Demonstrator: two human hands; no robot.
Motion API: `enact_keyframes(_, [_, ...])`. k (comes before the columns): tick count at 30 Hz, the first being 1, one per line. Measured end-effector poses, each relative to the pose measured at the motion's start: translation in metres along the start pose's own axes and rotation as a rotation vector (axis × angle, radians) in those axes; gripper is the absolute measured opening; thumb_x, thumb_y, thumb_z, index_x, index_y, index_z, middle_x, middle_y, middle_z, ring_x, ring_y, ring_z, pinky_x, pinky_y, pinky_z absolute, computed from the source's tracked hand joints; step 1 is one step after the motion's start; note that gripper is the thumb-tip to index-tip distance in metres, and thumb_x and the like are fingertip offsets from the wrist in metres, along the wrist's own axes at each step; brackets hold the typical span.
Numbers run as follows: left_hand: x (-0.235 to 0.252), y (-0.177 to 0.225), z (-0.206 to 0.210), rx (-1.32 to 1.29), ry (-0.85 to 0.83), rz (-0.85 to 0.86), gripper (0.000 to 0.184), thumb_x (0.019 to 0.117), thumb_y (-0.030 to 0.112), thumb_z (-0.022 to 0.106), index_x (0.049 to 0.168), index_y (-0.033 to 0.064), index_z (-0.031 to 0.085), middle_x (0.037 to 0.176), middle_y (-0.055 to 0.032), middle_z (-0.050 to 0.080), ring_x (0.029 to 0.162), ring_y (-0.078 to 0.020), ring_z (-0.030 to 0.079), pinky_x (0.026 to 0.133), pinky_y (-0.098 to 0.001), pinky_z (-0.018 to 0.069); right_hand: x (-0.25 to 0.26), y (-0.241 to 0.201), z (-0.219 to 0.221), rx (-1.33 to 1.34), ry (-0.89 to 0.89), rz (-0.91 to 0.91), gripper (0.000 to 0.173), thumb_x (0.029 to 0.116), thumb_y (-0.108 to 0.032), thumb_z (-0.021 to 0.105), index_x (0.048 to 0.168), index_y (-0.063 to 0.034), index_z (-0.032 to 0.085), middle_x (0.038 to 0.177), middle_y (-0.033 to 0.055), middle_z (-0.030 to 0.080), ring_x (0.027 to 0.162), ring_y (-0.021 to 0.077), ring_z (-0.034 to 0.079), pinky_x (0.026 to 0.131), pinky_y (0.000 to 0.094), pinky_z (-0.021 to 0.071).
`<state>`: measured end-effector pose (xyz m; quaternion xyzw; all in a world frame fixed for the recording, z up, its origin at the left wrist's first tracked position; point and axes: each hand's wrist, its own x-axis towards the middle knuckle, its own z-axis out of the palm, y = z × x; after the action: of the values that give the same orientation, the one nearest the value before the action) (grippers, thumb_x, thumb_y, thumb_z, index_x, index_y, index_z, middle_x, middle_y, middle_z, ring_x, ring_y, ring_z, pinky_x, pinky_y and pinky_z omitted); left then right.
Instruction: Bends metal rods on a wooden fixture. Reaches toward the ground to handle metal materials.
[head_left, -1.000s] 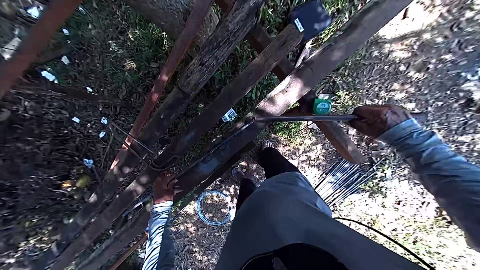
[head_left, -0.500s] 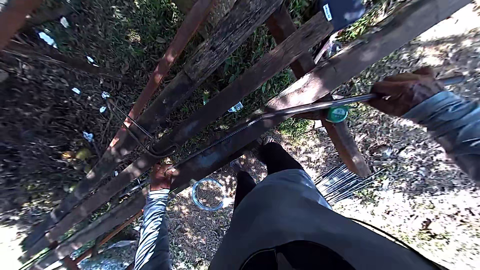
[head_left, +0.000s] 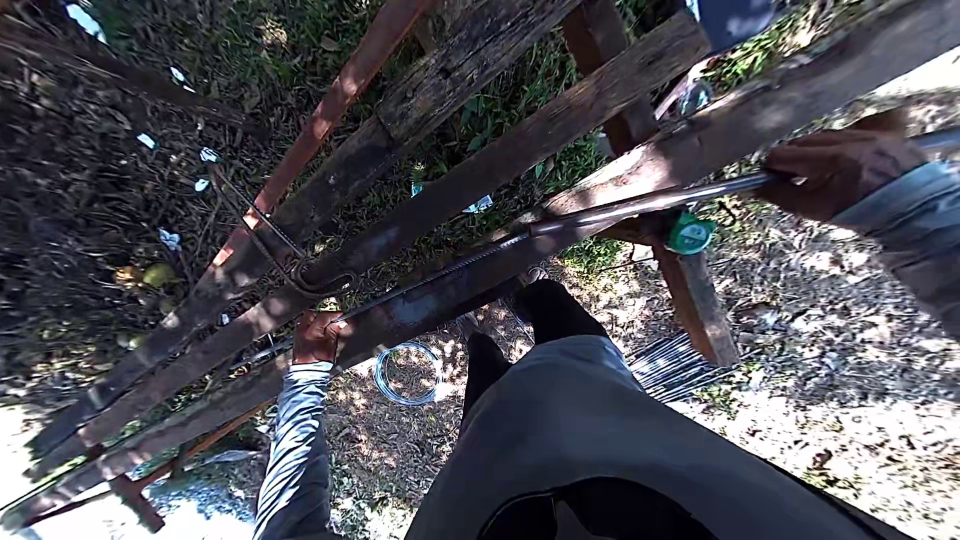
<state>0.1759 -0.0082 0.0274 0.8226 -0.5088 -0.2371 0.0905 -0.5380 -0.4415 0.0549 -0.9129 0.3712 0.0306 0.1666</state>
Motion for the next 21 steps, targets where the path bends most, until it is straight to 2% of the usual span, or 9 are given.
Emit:
enact_keyframes(5, [0.0,0.002,0.001,0.015,0.0,-0.022,0.019,0.0974,0.019,0.065,0.108,0.0084,0.077,0.113,-0.0164,0.07,0.112,-0.0298,0.065,0.103,-0.0503,0.0511,0.02,0.008,0.018,-0.004,0.04,-0.059,0.025,0.096,-0.029,0.066,0.095,-0.0037,0.067,0.093,0.0213,0.069,0.091,0.0479,0.066,0.086,0.0735,0.0419])
enact_keyframes(9, [-0.001,0.002,-0.001,0.022,0.001,-0.058,0.017,0.0976,0.019,0.067,0.108,0.0097,0.076,0.114,-0.016,0.069,0.112,-0.0299,0.065,0.102,-0.0512,0.0516,0.043,0.006,0.013,-0.026,0.008,-0.08,0.021,0.0954,-0.026,0.069,0.098,-0.0057,0.07,0.095,0.021,0.069,0.094,0.0474,0.065,0.089,0.0736,0.0395])
enact_keyframes(11, [0.001,0.003,-0.002,0.025,0.004,-0.061,0.016,0.097,0.017,0.068,0.108,0.009,0.076,0.112,-0.0171,0.069,0.11,-0.0313,0.065,0.1,-0.0525,0.0519,0.054,-0.005,0.008,-0.033,-0.005,-0.103,0.018,0.0938,-0.022,0.072,0.097,-0.0042,0.07,0.096,0.0224,0.07,0.095,0.0483,0.066,0.09,0.0737,0.0396])
enact_keyframes(13, [0.0,0.005,-0.002,0.021,0.003,-0.075,0.017,0.0966,0.018,0.069,0.109,0.0097,0.076,0.112,-0.0174,0.068,0.11,-0.0318,0.065,0.1,-0.0534,0.0518,0.066,-0.016,0.011,-0.028,-0.02,-0.153,0.021,0.0929,-0.024,0.075,0.101,-0.0053,0.072,0.099,0.0217,0.071,0.099,0.0479,0.066,0.092,0.0739,0.0407])
enact_keyframes(16, [0.001,0.002,-0.001,0.034,0.015,-0.054,0.016,0.0952,0.018,0.069,0.107,0.0093,0.076,0.11,-0.0172,0.068,0.107,-0.032,0.065,0.096,-0.0542,0.0528,0.085,-0.037,0.021,-0.068,-0.074,-0.189,0.023,0.0911,-0.032,0.078,0.107,-0.0166,0.071,0.105,0.0146,0.073,0.107,0.0423,0.066,0.096,0.0707,0.0428])
enact_keyframes(17, [0.0,0.001,0.0,0.042,0.015,-0.046,0.016,0.0955,0.019,0.07,0.107,0.0092,0.076,0.112,-0.0171,0.068,0.108,-0.0321,0.065,0.097,-0.0541,0.0525,0.088,-0.049,0.024,-0.059,-0.087,-0.184,0.024,0.0908,-0.03,0.078,0.111,-0.0179,0.072,0.109,0.014,0.073,0.11,0.0414,0.065,0.097,0.0702,0.0423])
enact_keyframes(21, [-0.002,-0.004,0.003,0.018,0.039,-0.004,0.018,0.0972,0.019,0.068,0.111,0.0109,0.076,0.114,-0.0165,0.068,0.109,-0.0309,0.065,0.097,-0.0523,0.0527,0.095,-0.078,0.035,-0.031,-0.146,-0.144,0.029,0.0914,-0.03,0.078,0.113,-0.0124,0.073,0.111,0.0171,0.072,0.112,0.0408,0.066,0.099,0.0678,0.0461])
